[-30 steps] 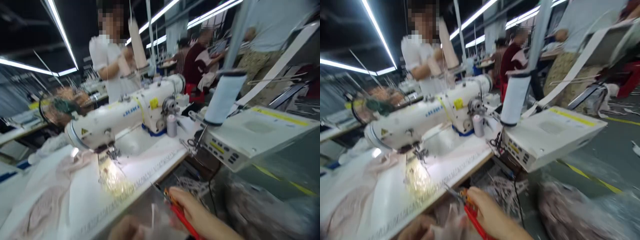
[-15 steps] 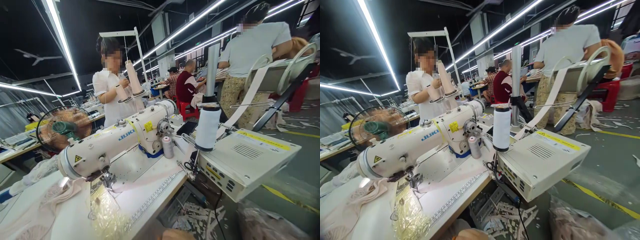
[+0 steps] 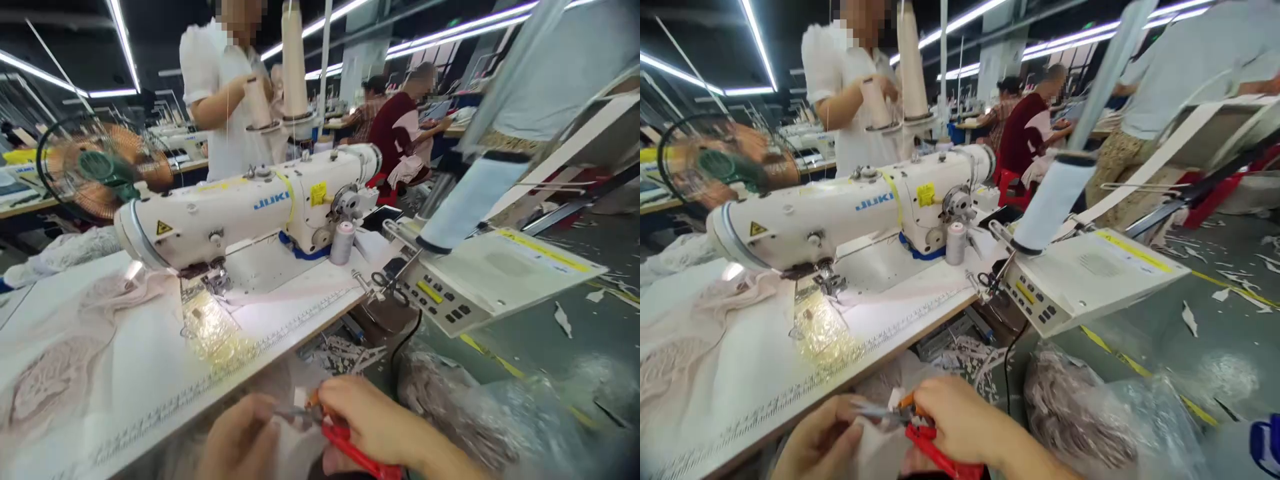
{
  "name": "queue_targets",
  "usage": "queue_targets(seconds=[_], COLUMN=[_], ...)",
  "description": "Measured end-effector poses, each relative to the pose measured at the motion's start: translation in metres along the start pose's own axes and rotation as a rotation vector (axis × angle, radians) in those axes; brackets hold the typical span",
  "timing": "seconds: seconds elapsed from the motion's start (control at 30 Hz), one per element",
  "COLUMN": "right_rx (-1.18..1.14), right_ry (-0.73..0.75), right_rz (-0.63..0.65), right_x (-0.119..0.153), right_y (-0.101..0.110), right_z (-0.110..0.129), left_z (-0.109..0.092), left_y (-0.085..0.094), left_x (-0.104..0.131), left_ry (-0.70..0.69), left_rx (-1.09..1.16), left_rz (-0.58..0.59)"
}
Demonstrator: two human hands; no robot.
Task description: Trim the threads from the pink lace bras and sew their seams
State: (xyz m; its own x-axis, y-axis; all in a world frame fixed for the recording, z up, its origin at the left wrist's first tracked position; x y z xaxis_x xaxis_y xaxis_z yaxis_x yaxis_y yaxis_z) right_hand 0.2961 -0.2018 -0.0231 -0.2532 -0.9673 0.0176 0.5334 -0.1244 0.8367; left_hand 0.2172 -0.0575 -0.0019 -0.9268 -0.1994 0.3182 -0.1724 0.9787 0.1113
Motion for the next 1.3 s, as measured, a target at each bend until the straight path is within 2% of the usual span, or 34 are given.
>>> queue_targets(seconds=[0.1, 0.2, 0.43, 0.8, 1.3], right_rx=[0.0, -0.004, 0.014, 0.073, -0.004], right_ry=[-0.021, -0.021, -0.032, -0.056, -0.102], right_rz=[-0.001, -0.009, -0.014, -0.011, 0.03], right_x=[0.003, 0.007, 0.012, 0.011, 0.015], right_y=[0.001, -0.005, -0.007, 0.0, -0.006], right_z=[0.001, -0.002, 0.003, 0.007, 0.005], left_z=[-0.002, 0.001, 0.002, 0.003, 0.005], left_y=[0.006, 0.01, 0.009, 0.01, 0.005], left_x=[0.005, 0.005, 0.008, 0.008, 0.005], left_ry=[-0.059, -0.106, -0.156, -0.157, -0.094], left_rx=[-0.042, -0.048, -0.05, -0.019, 0.024], left_rz=[-0.036, -0.021, -0.025, -0.048, 0.003])
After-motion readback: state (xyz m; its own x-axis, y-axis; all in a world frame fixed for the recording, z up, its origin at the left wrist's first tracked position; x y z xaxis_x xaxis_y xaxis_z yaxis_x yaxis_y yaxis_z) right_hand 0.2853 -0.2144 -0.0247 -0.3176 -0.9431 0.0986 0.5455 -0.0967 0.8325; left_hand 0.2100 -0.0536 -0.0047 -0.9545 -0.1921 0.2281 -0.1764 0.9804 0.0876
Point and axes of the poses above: each hand's wrist, its own x-axis away from the middle knuckle, its own y-axis out of the back of the hand, z = x × y, the point moved 6 cm from there along -x, towards the middle knuckle, and after that the axes turned 12 degrees about y, right-handed, at the moved point
